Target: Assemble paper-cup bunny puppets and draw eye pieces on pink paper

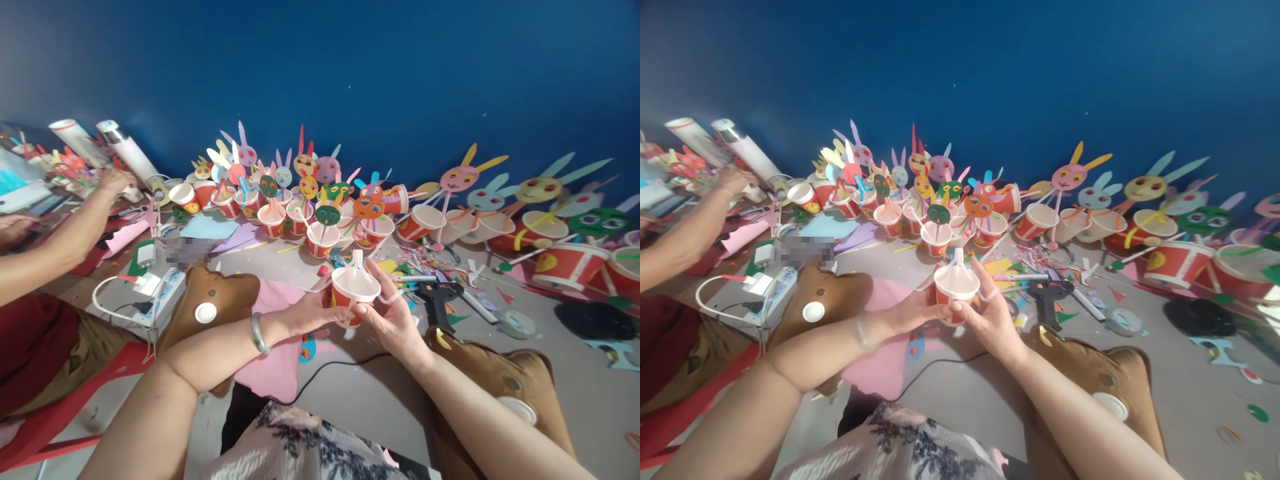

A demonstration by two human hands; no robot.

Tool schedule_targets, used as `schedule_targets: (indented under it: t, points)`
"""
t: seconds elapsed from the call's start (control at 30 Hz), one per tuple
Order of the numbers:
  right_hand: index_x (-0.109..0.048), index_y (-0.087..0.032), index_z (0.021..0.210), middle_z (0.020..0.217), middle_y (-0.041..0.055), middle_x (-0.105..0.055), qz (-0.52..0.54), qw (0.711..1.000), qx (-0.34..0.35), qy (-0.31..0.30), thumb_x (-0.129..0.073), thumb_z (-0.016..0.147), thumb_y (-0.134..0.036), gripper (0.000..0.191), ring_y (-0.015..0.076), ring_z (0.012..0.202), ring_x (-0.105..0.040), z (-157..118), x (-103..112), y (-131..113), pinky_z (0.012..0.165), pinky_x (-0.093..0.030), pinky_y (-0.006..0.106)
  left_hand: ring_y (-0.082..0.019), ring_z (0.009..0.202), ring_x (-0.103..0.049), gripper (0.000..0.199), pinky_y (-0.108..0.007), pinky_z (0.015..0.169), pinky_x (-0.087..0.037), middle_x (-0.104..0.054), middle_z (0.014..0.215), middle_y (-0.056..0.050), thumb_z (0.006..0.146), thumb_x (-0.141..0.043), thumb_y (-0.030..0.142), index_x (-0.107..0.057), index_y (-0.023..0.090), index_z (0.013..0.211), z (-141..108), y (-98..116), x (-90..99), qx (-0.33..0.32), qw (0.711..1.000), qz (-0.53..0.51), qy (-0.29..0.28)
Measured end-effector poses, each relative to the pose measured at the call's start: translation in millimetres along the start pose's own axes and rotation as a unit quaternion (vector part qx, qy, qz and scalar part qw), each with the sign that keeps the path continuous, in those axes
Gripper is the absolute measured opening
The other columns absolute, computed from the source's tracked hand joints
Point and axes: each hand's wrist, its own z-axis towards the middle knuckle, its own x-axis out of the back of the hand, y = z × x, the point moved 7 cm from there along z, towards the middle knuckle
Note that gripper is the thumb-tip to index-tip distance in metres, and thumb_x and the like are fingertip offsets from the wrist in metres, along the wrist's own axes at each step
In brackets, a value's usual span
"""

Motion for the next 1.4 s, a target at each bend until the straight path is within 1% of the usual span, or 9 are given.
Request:
schedule_targets:
  t: [0.2, 0.33, 0.5, 0.6, 0.87, 0.97, 1.1, 1.23, 1.4]
  points:
    - [-0.048, -0.027, 0.140, 0.135, 0.0132, -0.061, 0.022, 0.999, -0.008, 0.037, -0.077, 0.079, -0.054, 0.073, 0.0298, 0.124, -0.060, -1.6, 10.6, 11.5, 0.105, -0.049, 0.046, -0.030, 0.121, -0.061, 0.075, -0.041, 0.095, -0.053, -0.061, 0.134, -0.012, 0.072, -0.087, 0.038, -0.051, 0.026, 0.137, 11.1, -9.0, 8.3, -0.069, 0.996, 0.025, -0.050]
    - [-0.052, -0.027, 0.128, 0.127, 0.0110, -0.064, 0.054, 0.996, -0.007, 0.073, -0.080, 0.075, -0.055, 0.067, 0.0282, 0.117, -0.063, 0.9, 20.1, 15.0, 0.101, -0.051, 0.044, -0.023, 0.109, -0.064, 0.072, -0.034, 0.086, -0.054, -0.056, 0.135, -0.012, 0.076, -0.083, 0.045, -0.049, 0.026, 0.136, 14.4, -5.3, 19.3, -0.128, 0.990, 0.046, -0.027]
    - [-0.050, -0.027, 0.129, 0.125, 0.0104, -0.063, 0.045, 0.997, 0.000, 0.068, -0.080, 0.074, -0.057, 0.069, 0.0280, 0.116, -0.062, 2.4, 22.4, 16.3, 0.101, -0.051, 0.043, -0.014, 0.083, -0.056, 0.057, -0.027, 0.073, -0.048, -0.057, 0.094, -0.004, 0.093, -0.060, 0.055, -0.047, 0.022, 0.137, 6.3, 9.0, 28.4, -0.212, 0.965, 0.150, 0.032]
    - [-0.050, -0.027, 0.130, 0.123, 0.0096, -0.063, 0.039, 0.997, 0.013, 0.058, -0.080, 0.074, -0.057, 0.070, 0.0270, 0.114, -0.063, 2.6, 21.3, 14.8, 0.100, -0.051, 0.042, -0.015, 0.076, -0.051, 0.055, -0.029, 0.072, -0.045, -0.052, 0.085, -0.001, 0.098, -0.049, 0.056, -0.046, 0.021, 0.139, 1.9, 13.5, 26.9, -0.241, 0.953, 0.179, 0.033]
    - [-0.051, -0.025, 0.131, 0.130, 0.0124, -0.062, 0.001, 1.000, 0.008, 0.008, -0.078, 0.075, -0.060, 0.071, 0.0299, 0.120, -0.060, 4.0, 16.6, 15.0, 0.100, -0.050, 0.043, -0.018, 0.077, -0.051, 0.052, -0.033, 0.073, -0.045, -0.056, 0.090, -0.005, 0.100, -0.041, 0.057, -0.050, 0.021, 0.135, -4.1, 20.7, 20.3, -0.234, 0.937, 0.258, 0.013]
    - [-0.050, -0.026, 0.131, 0.126, 0.0107, -0.064, -0.003, 1.000, 0.019, -0.016, -0.078, 0.077, -0.056, 0.068, 0.0273, 0.113, -0.063, 2.8, 13.6, 12.6, 0.096, -0.052, 0.040, -0.017, 0.076, -0.050, 0.049, -0.032, 0.074, -0.042, -0.056, 0.090, -0.004, 0.100, -0.040, 0.058, -0.050, 0.020, 0.129, -4.8, 22.9, 21.3, -0.234, 0.932, 0.276, 0.017]
    - [-0.052, -0.027, 0.126, 0.114, 0.0081, -0.066, -0.029, 0.997, 0.030, -0.061, -0.079, 0.076, -0.055, 0.064, 0.0239, 0.098, -0.065, 0.2, 3.4, 6.2, 0.084, -0.055, 0.036, -0.016, 0.075, -0.046, 0.042, -0.032, 0.074, -0.039, -0.051, 0.084, -0.002, 0.100, -0.039, 0.059, -0.053, 0.020, 0.105, -5.4, 28.8, 24.6, -0.245, 0.919, 0.305, 0.053]
    - [-0.055, -0.026, 0.123, 0.120, 0.0095, -0.065, -0.060, 0.992, 0.055, -0.096, -0.078, 0.078, -0.052, 0.057, 0.0259, 0.104, -0.065, -1.7, -5.4, -1.7, 0.092, -0.054, 0.040, -0.016, 0.073, -0.044, 0.042, -0.032, 0.072, -0.038, -0.045, 0.078, 0.000, 0.100, -0.037, 0.059, -0.046, 0.022, 0.084, -5.2, 30.8, 24.2, -0.248, 0.918, 0.303, 0.058]
    - [-0.055, -0.026, 0.120, 0.116, 0.0084, -0.066, -0.055, 0.991, 0.061, -0.106, -0.078, 0.079, -0.048, 0.052, 0.0244, 0.101, -0.066, -1.8, -8.4, -3.6, 0.090, -0.055, 0.039, -0.017, 0.081, -0.050, 0.039, -0.033, 0.078, -0.043, -0.052, 0.088, -0.004, 0.102, -0.036, 0.056, -0.050, 0.020, 0.096, -5.8, 26.9, 26.6, -0.251, 0.909, 0.321, 0.081]
